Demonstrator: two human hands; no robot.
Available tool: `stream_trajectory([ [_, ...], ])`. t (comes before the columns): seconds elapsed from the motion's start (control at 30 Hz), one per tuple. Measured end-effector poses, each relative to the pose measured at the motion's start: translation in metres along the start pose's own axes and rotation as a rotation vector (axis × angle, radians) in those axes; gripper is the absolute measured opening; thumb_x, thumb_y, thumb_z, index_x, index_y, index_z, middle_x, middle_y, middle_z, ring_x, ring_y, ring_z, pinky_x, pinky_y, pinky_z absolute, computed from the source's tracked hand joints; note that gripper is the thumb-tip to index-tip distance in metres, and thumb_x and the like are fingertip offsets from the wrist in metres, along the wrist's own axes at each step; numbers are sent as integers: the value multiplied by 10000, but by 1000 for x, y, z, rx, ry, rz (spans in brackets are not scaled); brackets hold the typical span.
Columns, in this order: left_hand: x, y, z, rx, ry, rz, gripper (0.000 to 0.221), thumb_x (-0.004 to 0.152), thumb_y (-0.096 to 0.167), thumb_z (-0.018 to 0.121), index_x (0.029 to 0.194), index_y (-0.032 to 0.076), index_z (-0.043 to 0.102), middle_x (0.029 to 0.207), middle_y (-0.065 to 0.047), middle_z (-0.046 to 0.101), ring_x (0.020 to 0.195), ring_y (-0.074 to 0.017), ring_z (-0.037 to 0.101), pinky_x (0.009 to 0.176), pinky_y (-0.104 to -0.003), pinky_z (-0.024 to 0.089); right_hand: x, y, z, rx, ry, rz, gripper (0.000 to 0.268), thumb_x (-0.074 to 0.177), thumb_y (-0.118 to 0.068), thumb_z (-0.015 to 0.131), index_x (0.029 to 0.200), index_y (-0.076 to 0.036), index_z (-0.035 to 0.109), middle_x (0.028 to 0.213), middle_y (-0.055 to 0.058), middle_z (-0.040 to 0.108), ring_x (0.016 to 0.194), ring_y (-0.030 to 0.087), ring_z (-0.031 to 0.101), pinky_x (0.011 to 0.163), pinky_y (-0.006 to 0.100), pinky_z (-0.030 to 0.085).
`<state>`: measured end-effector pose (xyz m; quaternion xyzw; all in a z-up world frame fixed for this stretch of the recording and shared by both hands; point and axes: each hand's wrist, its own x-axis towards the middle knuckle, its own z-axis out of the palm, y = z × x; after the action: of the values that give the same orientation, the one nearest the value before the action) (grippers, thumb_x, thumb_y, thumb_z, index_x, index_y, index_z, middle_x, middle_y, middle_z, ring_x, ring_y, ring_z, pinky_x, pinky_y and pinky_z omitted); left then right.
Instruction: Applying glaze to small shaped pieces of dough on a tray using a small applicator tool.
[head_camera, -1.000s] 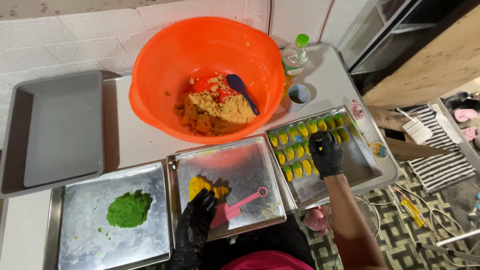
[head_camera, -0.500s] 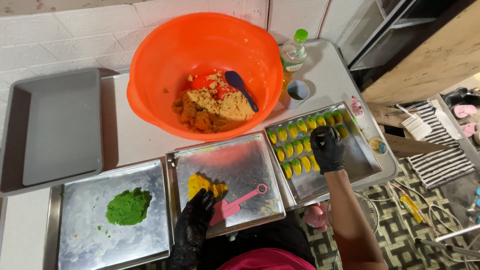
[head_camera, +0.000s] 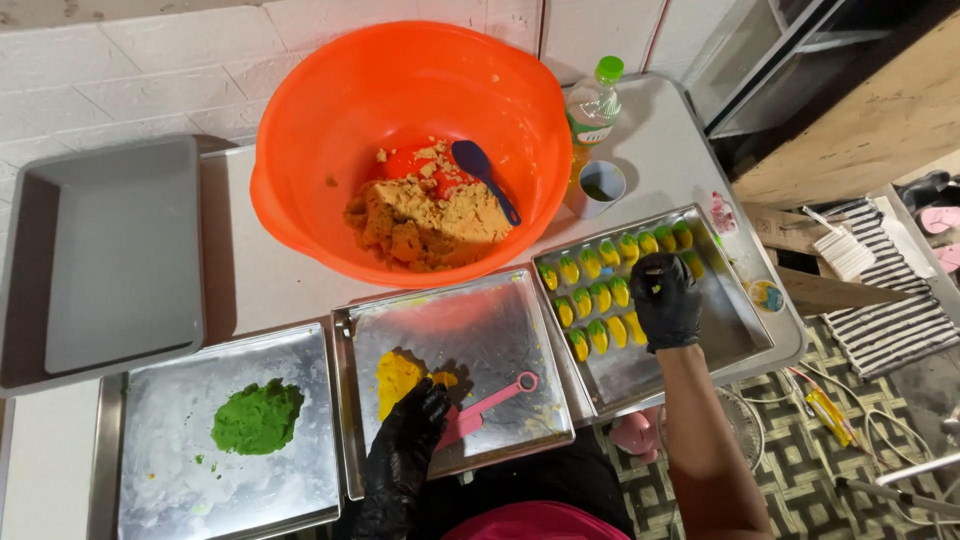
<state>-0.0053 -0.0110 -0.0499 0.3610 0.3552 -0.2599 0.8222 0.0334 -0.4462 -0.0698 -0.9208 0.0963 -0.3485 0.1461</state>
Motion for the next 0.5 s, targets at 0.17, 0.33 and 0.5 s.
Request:
stream_trajectory([
  [0.17,12,-7,-10,-104,-69,26,636,972,268,422,1530,-35,450,1525,-289,508,1380,-429,498,1148,-504,395,20,-17,9,123,33,-60,118,976,-164,718,1089,-173,685,1048,69,731,913,317,726,748,444,567],
  [0.33,3,-4,-5,-101,-91,-24,607,1038,309,323,1575,40,412,1627,-212,436,1489,-388,409,1232,-488,261,5,-9,8,151,-112,-40,128,964,-130,685,1091,-125,680,1041,83,704,946,328,699,725,460,566],
  [0.5,-2,0,-7,-82,-36,13,616,1002,273,394,1536,-27,453,1548,-265,504,1409,-393,487,1158,-476,368,1,-4,-13,96,-135,14,141,964,-183,683,1093,-125,683,1043,78,703,960,326,671,740,454,561],
])
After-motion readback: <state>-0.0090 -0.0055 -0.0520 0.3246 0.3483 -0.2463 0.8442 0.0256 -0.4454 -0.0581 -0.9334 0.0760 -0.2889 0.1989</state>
